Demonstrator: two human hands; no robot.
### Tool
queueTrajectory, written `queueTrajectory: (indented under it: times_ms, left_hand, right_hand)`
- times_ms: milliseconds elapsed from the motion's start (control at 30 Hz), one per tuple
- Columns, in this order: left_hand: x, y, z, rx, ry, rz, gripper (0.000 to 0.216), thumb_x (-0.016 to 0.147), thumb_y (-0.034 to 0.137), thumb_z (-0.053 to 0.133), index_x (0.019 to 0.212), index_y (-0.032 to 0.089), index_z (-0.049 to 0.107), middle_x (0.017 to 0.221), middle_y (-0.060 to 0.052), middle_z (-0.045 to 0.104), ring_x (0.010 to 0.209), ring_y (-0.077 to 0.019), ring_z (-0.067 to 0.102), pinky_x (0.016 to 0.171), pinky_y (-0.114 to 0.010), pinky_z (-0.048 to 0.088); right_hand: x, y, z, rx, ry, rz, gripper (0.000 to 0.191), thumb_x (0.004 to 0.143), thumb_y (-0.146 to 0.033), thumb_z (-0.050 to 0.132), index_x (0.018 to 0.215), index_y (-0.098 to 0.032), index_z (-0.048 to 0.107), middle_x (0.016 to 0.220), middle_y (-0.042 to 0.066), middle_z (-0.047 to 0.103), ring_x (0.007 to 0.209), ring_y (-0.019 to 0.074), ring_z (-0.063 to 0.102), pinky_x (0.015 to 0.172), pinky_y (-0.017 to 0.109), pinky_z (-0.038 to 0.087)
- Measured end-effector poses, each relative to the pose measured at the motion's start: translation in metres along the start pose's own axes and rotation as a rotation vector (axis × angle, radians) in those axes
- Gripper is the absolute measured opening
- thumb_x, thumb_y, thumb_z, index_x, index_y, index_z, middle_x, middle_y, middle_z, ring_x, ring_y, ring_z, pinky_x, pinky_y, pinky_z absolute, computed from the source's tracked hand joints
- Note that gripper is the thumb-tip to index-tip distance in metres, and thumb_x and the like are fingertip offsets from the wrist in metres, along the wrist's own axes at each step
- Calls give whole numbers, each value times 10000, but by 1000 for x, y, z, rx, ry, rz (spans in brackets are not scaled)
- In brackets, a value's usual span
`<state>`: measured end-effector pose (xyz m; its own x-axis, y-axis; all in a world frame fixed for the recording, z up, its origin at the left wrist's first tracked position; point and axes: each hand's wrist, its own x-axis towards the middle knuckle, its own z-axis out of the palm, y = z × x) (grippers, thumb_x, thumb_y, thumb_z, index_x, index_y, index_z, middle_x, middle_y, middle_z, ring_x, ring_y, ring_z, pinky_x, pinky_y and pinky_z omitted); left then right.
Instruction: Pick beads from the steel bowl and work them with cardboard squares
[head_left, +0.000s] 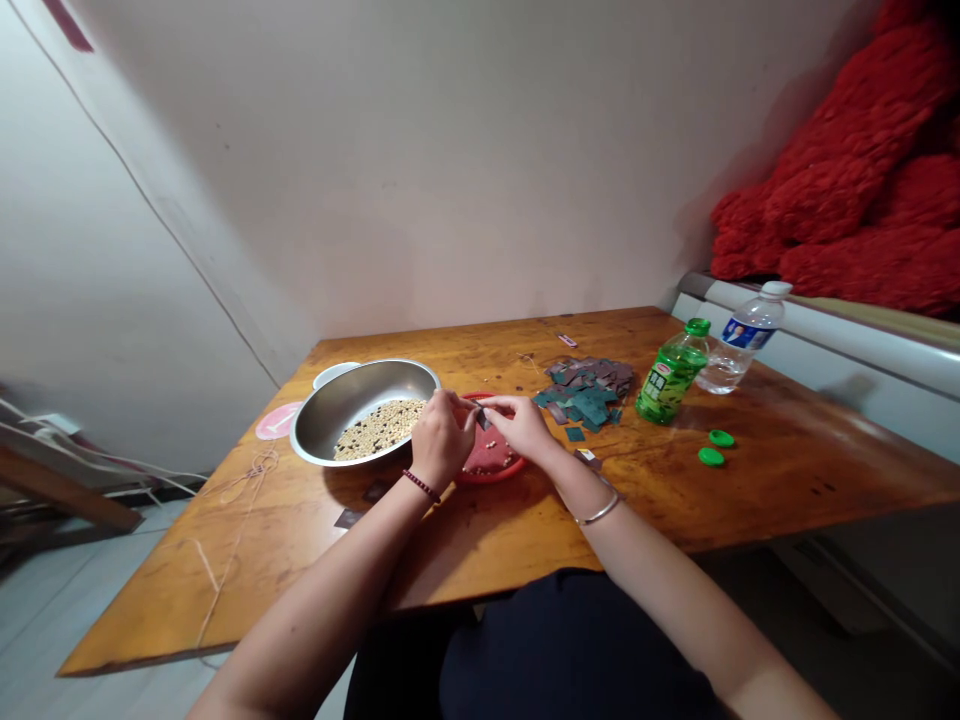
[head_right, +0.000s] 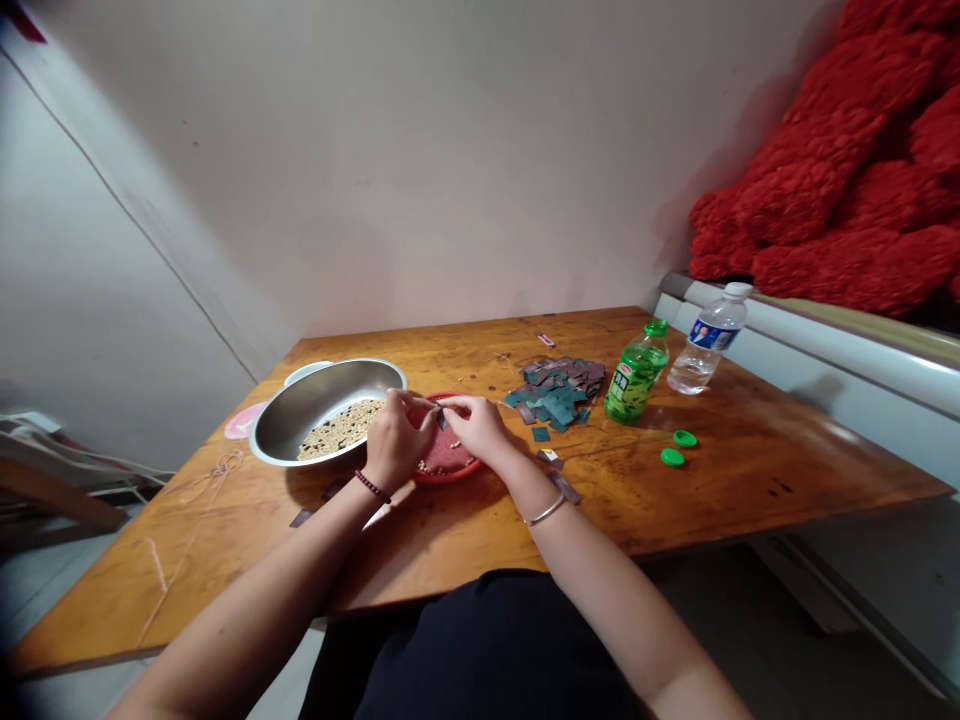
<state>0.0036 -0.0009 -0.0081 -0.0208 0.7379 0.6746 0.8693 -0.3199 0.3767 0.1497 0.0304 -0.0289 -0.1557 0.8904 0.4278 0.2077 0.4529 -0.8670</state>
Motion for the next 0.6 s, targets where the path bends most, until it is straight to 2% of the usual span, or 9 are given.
queueTrajectory:
  times_ms: [200,367,500,600]
  left_hand:
    - [1,1,-1,46,32,-54,268,781,350,589,936,210,421,852,-41,673,757,-205,629,607,-292,417]
    - [0,2,-1,31,2,0,247,785,346,588,922,204,439,872,-55,669,797,-202,635,625,-284,426]
    - [0,1,-1,52,25,-34,249,785,346,585,930,206,439,842,-51,664,796,-210,632,625,-291,429]
    - [-1,1,-1,37,18,2,238,786,338,586,920,209,437,871,-53,664,797,-197,629,634,-283,432]
  right_hand:
    - [-1,-2,0,44,-37,12,224,786,-198,565,945,-182,722,908,58,738,825,194,691,789,323,545]
    - [-1,-4,0,43,-32,-16,215,785,-184,560,916,-181,730,914,58,737,841,196,689,810,326,541]
    - [-2,-5,0,63,-40,12,230,785,-205,565,953,-183,720,912,50,738,812,199,691,790,349,556]
    - [-2,-6,0,51,-32,22,227,787,-200,562,944,-175,723,900,58,738,804,202,693,770,341,560]
